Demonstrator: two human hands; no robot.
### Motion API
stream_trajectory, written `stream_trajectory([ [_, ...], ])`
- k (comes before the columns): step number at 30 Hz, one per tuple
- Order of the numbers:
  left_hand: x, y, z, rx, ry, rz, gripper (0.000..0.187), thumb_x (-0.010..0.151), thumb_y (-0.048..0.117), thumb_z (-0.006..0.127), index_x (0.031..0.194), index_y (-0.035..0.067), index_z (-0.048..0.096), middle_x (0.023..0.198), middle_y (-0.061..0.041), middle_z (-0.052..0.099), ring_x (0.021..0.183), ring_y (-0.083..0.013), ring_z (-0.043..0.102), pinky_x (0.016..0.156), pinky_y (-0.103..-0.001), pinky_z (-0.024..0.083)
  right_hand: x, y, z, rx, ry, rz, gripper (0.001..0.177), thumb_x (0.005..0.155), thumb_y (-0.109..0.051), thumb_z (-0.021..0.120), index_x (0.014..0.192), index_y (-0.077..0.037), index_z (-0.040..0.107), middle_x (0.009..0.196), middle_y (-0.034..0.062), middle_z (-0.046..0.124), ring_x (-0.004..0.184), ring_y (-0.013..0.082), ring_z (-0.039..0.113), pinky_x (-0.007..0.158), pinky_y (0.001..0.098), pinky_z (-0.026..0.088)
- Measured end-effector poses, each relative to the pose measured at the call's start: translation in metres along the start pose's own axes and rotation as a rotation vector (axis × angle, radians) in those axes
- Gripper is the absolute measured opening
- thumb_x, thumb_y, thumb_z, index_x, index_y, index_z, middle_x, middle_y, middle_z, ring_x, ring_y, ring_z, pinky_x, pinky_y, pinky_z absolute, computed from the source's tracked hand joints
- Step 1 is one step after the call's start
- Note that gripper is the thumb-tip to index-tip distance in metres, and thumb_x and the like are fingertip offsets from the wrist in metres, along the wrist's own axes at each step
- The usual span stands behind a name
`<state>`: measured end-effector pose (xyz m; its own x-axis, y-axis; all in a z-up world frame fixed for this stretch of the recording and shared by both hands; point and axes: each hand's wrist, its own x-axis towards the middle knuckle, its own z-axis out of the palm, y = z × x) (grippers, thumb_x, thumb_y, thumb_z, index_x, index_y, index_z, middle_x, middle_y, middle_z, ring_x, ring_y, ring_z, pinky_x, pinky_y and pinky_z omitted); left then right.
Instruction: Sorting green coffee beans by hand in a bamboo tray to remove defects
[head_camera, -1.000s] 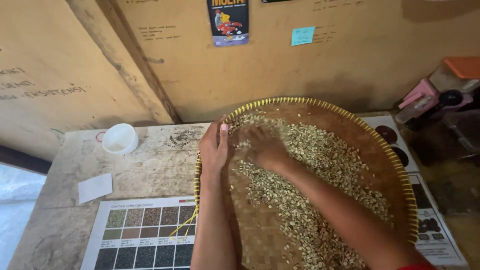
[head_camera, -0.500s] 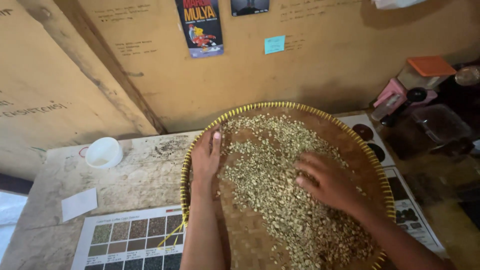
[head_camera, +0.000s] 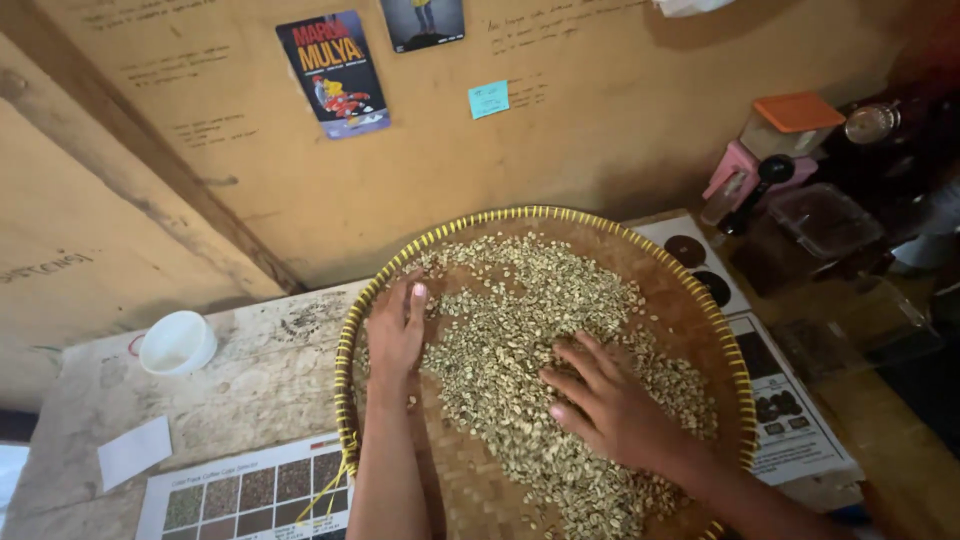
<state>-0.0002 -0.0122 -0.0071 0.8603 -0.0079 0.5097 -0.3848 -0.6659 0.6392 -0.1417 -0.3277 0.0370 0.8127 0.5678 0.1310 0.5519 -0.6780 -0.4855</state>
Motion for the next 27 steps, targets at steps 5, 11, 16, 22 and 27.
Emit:
stream_trajectory([
  [5, 0.000, 0.001, -0.001, -0.021, -0.020, -0.024, 0.048, 0.107, 0.044, 0.038, 0.131, 0.012, 0.066, 0.123, -0.012, 0.072, 0.112, -0.0332, 0.067, 0.097, -0.044, 0.048, -0.033, -0.038, 0.010, -0.304, 0.033, -0.362, 0.057, 0.108, -0.059, 0.041, 0.156, -0.030, 0.047, 0.169, 0.0111, 0.025, 0.154, 0.0398, 0.015, 0.113, 0.0724, -0.002],
  [11, 0.003, 0.009, -0.002, -0.011, -0.105, -0.139, 0.087, 0.097, 0.073, 0.012, 0.138, 0.012, 0.059, 0.124, -0.018, 0.070, 0.114, -0.0324, 0.067, 0.099, -0.053, 0.053, -0.017, 0.016, 0.024, -0.298, -0.084, -0.108, 0.064, 0.091, -0.058, 0.068, 0.147, -0.029, 0.053, 0.163, 0.0088, 0.031, 0.148, 0.0448, 0.021, 0.108, 0.0811, 0.009],
  [16, -0.001, 0.007, -0.004, -0.002, -0.069, -0.115, 0.064, 0.104, 0.057, 0.028, 0.136, 0.014, 0.063, 0.124, -0.014, 0.071, 0.111, -0.0305, 0.067, 0.095, -0.047, 0.051, -0.006, 0.033, 0.000, -0.292, 0.136, -0.062, 0.049, 0.085, -0.041, 0.077, 0.131, -0.026, 0.067, 0.154, 0.0078, 0.044, 0.144, 0.0399, 0.034, 0.110, 0.0695, 0.028],
  [22, 0.000, 0.006, 0.022, 0.117, 0.033, 0.206, 0.046, 0.110, 0.037, 0.032, 0.130, 0.008, 0.062, 0.118, -0.011, 0.072, 0.106, -0.0296, 0.066, 0.096, -0.045, 0.049, -0.042, -0.010, 0.000, -0.300, 0.059, -0.158, 0.069, 0.086, -0.063, 0.071, 0.145, -0.030, 0.056, 0.163, 0.0103, 0.032, 0.152, 0.0352, 0.021, 0.117, 0.0674, 0.001],
  [27, 0.000, 0.056, 0.035, 0.187, -0.116, 0.293, 0.050, 0.107, 0.049, 0.028, 0.136, 0.016, 0.052, 0.140, -0.004, 0.055, 0.132, -0.0243, 0.048, 0.110, -0.047, 0.041, -0.042, 0.002, 0.009, -0.130, -0.259, -0.150, 0.051, 0.097, -0.036, 0.069, 0.145, -0.022, 0.059, 0.166, 0.0143, 0.025, 0.150, 0.0412, 0.017, 0.107, 0.0782, 0.011],
])
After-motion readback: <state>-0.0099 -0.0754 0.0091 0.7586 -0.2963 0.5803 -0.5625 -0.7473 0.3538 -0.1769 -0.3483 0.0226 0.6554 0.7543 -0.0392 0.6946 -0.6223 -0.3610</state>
